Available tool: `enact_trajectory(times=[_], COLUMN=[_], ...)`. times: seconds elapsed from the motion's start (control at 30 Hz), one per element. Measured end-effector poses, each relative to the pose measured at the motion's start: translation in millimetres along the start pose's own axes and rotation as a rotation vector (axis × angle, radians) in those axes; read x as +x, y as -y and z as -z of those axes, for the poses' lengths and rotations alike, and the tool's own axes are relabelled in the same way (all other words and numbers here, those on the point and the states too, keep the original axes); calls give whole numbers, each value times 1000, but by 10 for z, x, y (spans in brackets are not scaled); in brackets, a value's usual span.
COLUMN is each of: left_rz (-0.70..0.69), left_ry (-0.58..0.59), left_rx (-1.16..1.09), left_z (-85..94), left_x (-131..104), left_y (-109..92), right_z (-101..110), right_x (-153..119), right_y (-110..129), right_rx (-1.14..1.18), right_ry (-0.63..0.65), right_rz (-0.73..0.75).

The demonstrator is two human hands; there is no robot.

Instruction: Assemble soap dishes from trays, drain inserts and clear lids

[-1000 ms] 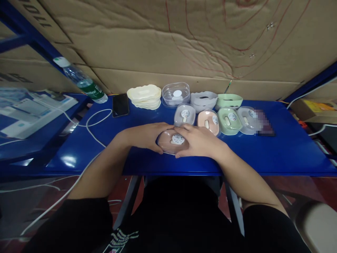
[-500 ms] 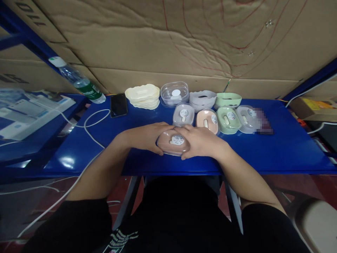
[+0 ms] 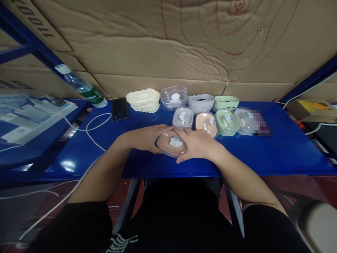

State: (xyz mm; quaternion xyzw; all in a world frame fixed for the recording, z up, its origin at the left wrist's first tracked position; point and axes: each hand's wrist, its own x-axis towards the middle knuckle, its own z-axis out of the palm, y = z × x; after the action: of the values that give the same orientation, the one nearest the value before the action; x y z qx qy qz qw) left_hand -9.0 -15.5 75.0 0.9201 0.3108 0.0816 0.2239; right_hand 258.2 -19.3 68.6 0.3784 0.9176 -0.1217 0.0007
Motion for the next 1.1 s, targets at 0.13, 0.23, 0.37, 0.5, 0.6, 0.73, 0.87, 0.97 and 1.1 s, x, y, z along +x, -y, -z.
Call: enact_trajectory(times=[0.13,0.23,0.37,0.5,0.6,0.73,0.87,0.97,1.1], left_rz=[95,192,321,451,526,523,462,360,374], left_ry=[-4,-3,-66,-138,-207,-299,-196,-138,-144], left_rx=[-50,-50,13,92,159,137,19,60,104], left_z=[-4,14,52,73,116,215,211,95,-81], left_x=[-79,-157,-258,-324,-350,-365,-346,-299,-213], left_y=[214,386,585,701,677,479,271,233,298], right_z=[17,56,72,-18,-121,-241,-324,-329,-187], right_x=[-18,-38,-18,57,128,221,275,271,220], right_y=[-35,-102,-107,-32,30,123,179,124,-130], right_rx=[44,117,112,4,-72,-127,-115,-53,97], right_ry=[-22,-19,-30,-83,-140,-190,-240,-301,-511], right_rz=[64,146,178,147,122,22,-43,18,113])
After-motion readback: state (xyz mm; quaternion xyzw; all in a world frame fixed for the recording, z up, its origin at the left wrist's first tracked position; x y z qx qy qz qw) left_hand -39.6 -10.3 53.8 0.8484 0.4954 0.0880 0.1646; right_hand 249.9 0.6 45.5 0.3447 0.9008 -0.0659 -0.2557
